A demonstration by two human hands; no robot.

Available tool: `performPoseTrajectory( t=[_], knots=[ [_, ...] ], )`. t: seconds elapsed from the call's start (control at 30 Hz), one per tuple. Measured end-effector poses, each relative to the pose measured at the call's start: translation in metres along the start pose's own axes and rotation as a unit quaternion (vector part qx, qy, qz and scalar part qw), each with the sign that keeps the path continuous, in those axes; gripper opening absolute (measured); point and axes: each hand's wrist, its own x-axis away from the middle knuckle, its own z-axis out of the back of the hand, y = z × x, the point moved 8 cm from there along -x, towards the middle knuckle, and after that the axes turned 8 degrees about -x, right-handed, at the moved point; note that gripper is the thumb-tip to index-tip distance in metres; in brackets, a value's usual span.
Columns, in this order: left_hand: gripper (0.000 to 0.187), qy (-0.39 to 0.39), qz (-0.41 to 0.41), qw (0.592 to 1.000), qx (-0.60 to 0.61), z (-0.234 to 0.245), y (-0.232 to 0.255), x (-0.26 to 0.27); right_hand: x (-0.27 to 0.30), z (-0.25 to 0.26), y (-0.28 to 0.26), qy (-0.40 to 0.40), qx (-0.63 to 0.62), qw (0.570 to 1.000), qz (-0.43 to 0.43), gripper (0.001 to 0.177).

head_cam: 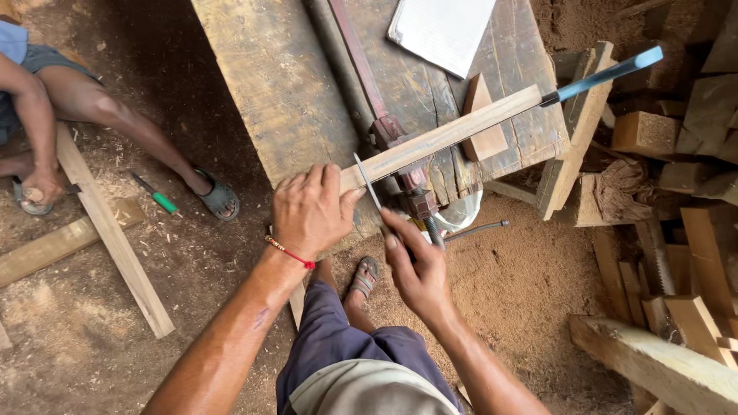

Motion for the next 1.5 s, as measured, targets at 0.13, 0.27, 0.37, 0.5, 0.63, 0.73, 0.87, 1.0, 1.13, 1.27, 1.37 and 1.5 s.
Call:
performPoseTrajectory(
  t=[0.13, 0.27, 0.37, 0.5, 0.63, 0.73, 0.87, 1.0, 1.13, 1.27, 1.37, 1.5],
  knots=[
    [0.04, -0.009, 0.004, 1.0, -0.005, 0.001, -0.006, 0.0, -0.009, -0.011, -0.009, -0.008, -0.016, 0.998, 0.059, 0.037],
    [0.039, 0.014, -0.001, 1.0, 0.023, 0.006, -0.003, 0.001, 0.001, -0.003, -0.004, -0.002, 0.025, 1.0, 0.01, 0.039],
    [0.041, 0.059, -0.007, 0.998, 0.006, 0.015, 0.002, -0.003, 0.009, -0.004, -0.019, 0.009, 0.04, 0.996, 0.076, 0.037],
    [0.037, -0.007, -0.003, 1.0, 0.017, 0.002, 0.006, 0.001, -0.01, -0.006, -0.017, 0.007, 0.028, 0.997, 0.072, 0.037],
    [0.039, -0.022, -0.014, 0.999, 0.042, 0.017, -0.005, 0.0, -0.004, 0.0, -0.018, 0.04, -0.027, 0.999, 0.023, 0.04],
    [0.046, -0.147, 0.01, 0.984, 0.098, 0.005, -0.02, -0.014, -0.007, 0.011, -0.019, 0.055, -0.028, 0.997, 0.05, 0.038],
    [0.041, -0.094, 0.034, 0.941, 0.323, 0.012, -0.038, -0.037, 0.005, -0.001, -0.012, 0.023, 0.003, 0.998, 0.059, 0.037],
    [0.03, -0.096, 0.081, 0.893, 0.432, 0.004, -0.041, -0.051, 0.005, -0.006, -0.004, 0.039, -0.018, 0.999, 0.026, 0.037],
    [0.019, -0.093, 0.097, 0.869, 0.476, -0.001, -0.037, -0.056, 0.0, -0.007, -0.008, 0.033, 0.006, 0.999, 0.022, 0.037],
    [0.015, -0.086, 0.107, 0.855, 0.5, -0.009, -0.043, -0.058, -0.005, -0.012, -0.008, 0.028, 0.0, 1.0, 0.001, 0.038],
    [0.015, -0.085, 0.117, 0.868, 0.475, -0.012, -0.047, -0.059, -0.008, -0.016, -0.01, 0.023, 0.012, 0.999, 0.03, 0.037],
    [0.013, -0.115, 0.103, 0.893, 0.424, -0.01, -0.044, -0.056, -0.003, -0.014, -0.013, 0.021, 0.06, 0.993, 0.104, 0.036]
  ],
)
